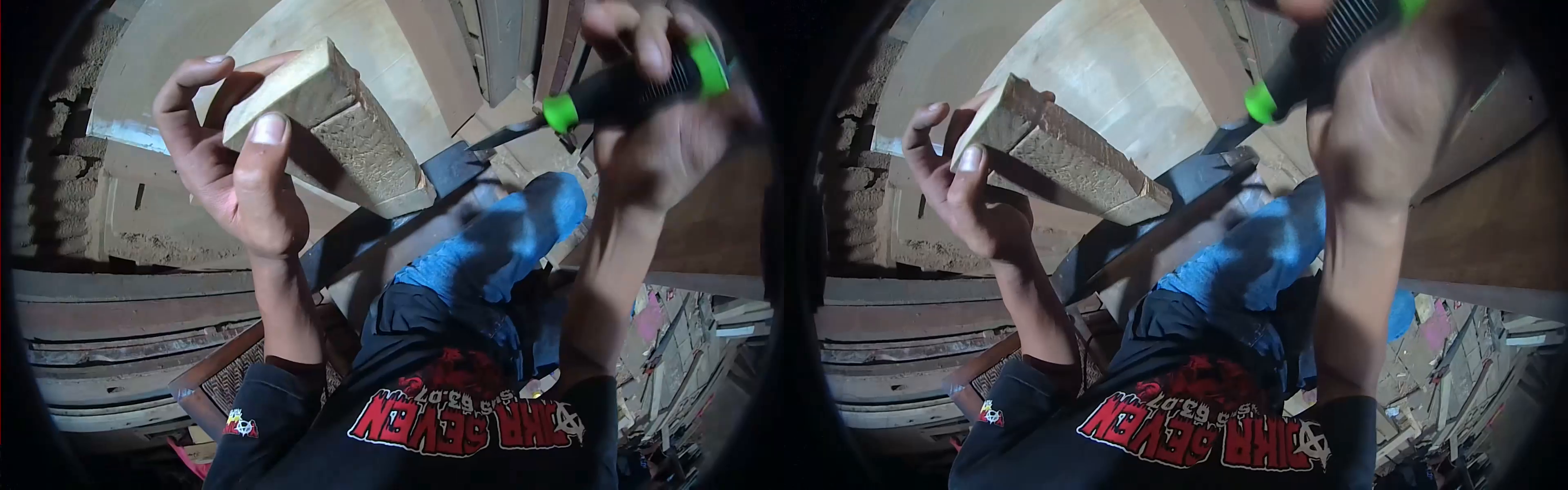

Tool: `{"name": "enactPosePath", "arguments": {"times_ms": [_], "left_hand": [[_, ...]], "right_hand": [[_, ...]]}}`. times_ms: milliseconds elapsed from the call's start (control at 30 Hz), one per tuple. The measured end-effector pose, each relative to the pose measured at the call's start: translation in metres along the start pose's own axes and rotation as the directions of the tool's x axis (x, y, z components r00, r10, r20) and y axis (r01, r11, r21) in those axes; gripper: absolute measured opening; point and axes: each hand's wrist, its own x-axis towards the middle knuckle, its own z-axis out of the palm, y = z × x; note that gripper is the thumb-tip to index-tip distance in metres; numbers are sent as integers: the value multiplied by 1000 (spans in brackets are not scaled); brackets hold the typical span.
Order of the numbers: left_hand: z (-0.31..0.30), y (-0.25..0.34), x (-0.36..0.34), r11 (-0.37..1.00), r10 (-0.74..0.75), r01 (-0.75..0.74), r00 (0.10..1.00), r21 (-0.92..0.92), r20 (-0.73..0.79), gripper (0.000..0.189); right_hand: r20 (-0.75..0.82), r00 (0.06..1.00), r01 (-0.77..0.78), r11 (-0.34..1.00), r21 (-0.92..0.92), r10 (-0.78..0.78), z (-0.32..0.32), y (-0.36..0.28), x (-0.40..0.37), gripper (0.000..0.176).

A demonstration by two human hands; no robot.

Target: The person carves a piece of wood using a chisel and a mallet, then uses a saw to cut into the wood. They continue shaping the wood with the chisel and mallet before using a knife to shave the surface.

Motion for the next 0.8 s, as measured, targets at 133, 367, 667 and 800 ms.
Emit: {"name": "enactPosePath", "arguments": {"times_ms": [133, 367, 667, 800], "left_hand": [[0, -17, -30, 991, 38, -31, 998, 132, -50, 55], [9, -23, -26, 919, 225, -181, 970, 350, -91, 36], [8, 45, 33, 645, -244, -225, 845, 730, 476, 32], [5, 33, 27, 564, -118, -448, 787, 693, 605, 31]], "right_hand": [[-306, 894, -410, 871, -269, 327, 60, -22, 4, 56], [-26, 991, -129, 982, 138, 134, 38, -12, -15, 37], [228, 956, -214, 971, 107, 186, 15, -30, -32, 32], [334, 923, -252, 955, 157, 189, 4, -31, -30, 30]]}}
